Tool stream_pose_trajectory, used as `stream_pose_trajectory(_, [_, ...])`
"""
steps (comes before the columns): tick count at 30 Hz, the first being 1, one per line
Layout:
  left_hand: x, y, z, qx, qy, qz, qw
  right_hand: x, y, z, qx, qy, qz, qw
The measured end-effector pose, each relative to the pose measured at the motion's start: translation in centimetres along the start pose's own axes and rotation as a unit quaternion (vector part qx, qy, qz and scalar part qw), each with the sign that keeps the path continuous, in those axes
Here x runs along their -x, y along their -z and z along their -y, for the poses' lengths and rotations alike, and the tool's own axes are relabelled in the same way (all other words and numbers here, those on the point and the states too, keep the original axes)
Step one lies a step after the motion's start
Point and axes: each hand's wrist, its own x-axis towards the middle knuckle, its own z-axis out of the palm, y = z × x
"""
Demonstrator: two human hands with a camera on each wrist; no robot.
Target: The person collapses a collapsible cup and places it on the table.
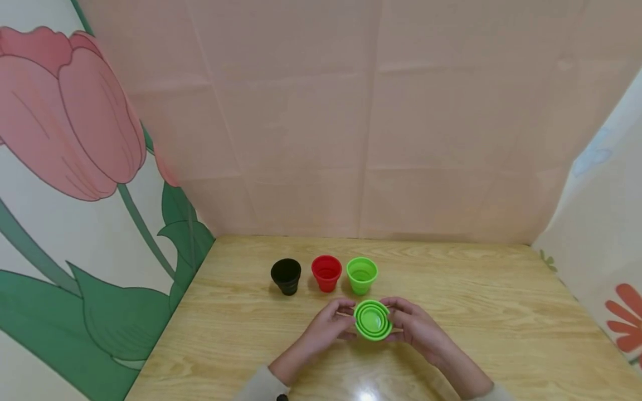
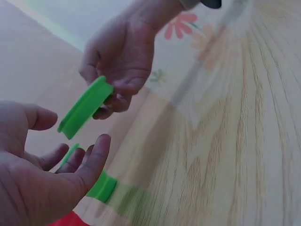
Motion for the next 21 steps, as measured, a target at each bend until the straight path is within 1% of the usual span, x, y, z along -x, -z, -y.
stream_pose_trajectory(3, [0.0, -0.3, 0.0, 0.044, 0.030, 0.002, 0.9986, 0.0, 0.0, 0.0, 0.001, 0.000, -0.002, 1.0000])
stream_pose_trajectory(8, [0.0, -0.6, 0.0, 0.074, 0.055, 0.008, 0.9957, 0.0, 0.1, 0.0, 0.003, 0.001, -0.007, 1.0000])
stream_pose_trajectory(16, [-0.5, -1.4, 0.3, 0.083, 0.060, -0.015, 0.9946, 0.2, 0.4, -0.1, 0.009, 0.005, -0.014, 0.9999])
stream_pose_trajectory(21, [-1.0, -1.9, 0.6, 0.095, 0.054, -0.018, 0.9938, 0.3, 0.8, -0.1, 0.013, 0.000, -0.026, 0.9996])
